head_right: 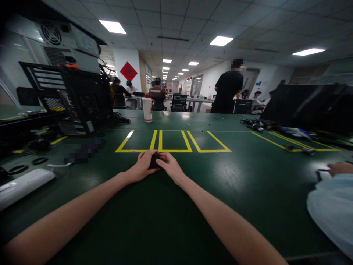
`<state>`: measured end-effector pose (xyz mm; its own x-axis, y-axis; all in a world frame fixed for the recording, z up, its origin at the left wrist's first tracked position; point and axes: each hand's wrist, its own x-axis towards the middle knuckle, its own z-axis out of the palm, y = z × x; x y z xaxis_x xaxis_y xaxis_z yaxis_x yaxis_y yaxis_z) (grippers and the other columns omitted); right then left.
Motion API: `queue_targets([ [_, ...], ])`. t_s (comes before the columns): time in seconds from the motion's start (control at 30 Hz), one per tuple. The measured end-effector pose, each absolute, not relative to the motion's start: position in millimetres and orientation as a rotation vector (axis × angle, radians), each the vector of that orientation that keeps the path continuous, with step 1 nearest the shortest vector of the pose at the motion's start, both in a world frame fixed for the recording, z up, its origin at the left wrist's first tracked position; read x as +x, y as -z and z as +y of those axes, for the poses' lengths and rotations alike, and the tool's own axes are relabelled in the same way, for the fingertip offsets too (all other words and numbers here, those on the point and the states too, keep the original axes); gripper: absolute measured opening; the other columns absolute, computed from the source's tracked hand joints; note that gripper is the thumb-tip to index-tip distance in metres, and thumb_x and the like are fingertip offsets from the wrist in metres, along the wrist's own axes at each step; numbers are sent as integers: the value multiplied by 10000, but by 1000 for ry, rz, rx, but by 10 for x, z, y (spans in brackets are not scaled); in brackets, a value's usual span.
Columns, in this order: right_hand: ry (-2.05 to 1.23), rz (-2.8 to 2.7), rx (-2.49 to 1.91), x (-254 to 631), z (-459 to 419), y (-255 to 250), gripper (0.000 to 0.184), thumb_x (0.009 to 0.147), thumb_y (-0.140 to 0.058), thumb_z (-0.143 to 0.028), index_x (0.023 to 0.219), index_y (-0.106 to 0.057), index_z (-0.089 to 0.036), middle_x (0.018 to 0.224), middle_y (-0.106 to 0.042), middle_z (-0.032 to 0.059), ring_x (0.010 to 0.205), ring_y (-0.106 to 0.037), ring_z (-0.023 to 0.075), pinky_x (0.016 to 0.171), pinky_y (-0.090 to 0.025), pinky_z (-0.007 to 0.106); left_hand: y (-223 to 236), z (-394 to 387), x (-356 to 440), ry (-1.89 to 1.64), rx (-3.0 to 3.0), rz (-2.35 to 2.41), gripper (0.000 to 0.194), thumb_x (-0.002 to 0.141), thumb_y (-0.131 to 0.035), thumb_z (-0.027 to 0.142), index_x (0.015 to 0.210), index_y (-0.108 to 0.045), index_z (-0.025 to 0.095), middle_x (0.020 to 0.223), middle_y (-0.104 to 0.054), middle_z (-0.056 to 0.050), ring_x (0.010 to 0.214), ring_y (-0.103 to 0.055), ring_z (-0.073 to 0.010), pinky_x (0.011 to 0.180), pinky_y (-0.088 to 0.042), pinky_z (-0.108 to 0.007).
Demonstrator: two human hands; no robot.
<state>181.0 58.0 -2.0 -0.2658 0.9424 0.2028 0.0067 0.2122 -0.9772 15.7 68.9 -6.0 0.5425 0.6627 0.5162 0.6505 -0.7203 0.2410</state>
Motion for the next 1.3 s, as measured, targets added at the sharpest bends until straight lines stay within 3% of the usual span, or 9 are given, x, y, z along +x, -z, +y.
queue_targets([
  [0.23,-1325,-1524,-782,1813,555,7,332,666,-628,-227,980,-525,-192,1055,-552,38,985,-532,162,884,-399,334,47,668,138,-913,2695,1141,558,759,-553,284,1214,-239,207,1206,-408,-102,1136,-386,-254,944,-250,-441],
  [0.37,-1234,-1513,-846,1794,578,31,266,700,-598,-262,948,-538,-189,1008,-567,37,988,-519,155,899,-384,338,43,655,140,-912,2703,1141,563,763,-550,290,1219,-232,207,1201,-409,-100,1134,-384,-249,941,-255,-433],
  [0.57,-1290,-1507,-916,1787,602,21,353,703,-593,-271,1038,-535,-174,1062,-557,65,978,-523,172,889,-388,358,50,659,124,-907,2707,1146,575,765,-550,288,1230,-220,211,1211,-402,-96,1132,-384,-243,949,-246,-427],
  [0.83,-1257,-1497,-857,1790,605,41,282,688,-618,-291,946,-549,-201,1005,-570,35,984,-516,158,904,-376,351,64,668,136,-929,2717,1148,573,748,-568,288,1208,-234,209,1192,-417,-98,1123,-390,-251,928,-264,-432],
  [1.03,-1364,-1470,-899,1816,664,88,362,678,-628,-304,1011,-541,-193,1049,-565,57,993,-520,176,905,-376,379,61,664,124,-919,2713,1137,562,761,-551,282,1218,-232,212,1209,-406,-100,1129,-391,-247,943,-255,-436],
  [1.17,-1421,-1491,-853,1835,630,11,388,609,-688,-242,965,-536,-212,962,-586,31,951,-535,170,871,-400,368,56,665,124,-911,2714,1138,569,759,-555,282,1219,-229,209,1215,-402,-105,1138,-386,-251,941,-253,-441],
  [1.3,-1435,-1444,-890,1822,608,-38,300,643,-661,-274,904,-524,-221,903,-582,13,869,-552,149,805,-430,346,51,662,133,-906,2718,1156,580,752,-565,286,1219,-230,205,1217,-402,-110,1144,-381,-252,939,-258,-446],
])
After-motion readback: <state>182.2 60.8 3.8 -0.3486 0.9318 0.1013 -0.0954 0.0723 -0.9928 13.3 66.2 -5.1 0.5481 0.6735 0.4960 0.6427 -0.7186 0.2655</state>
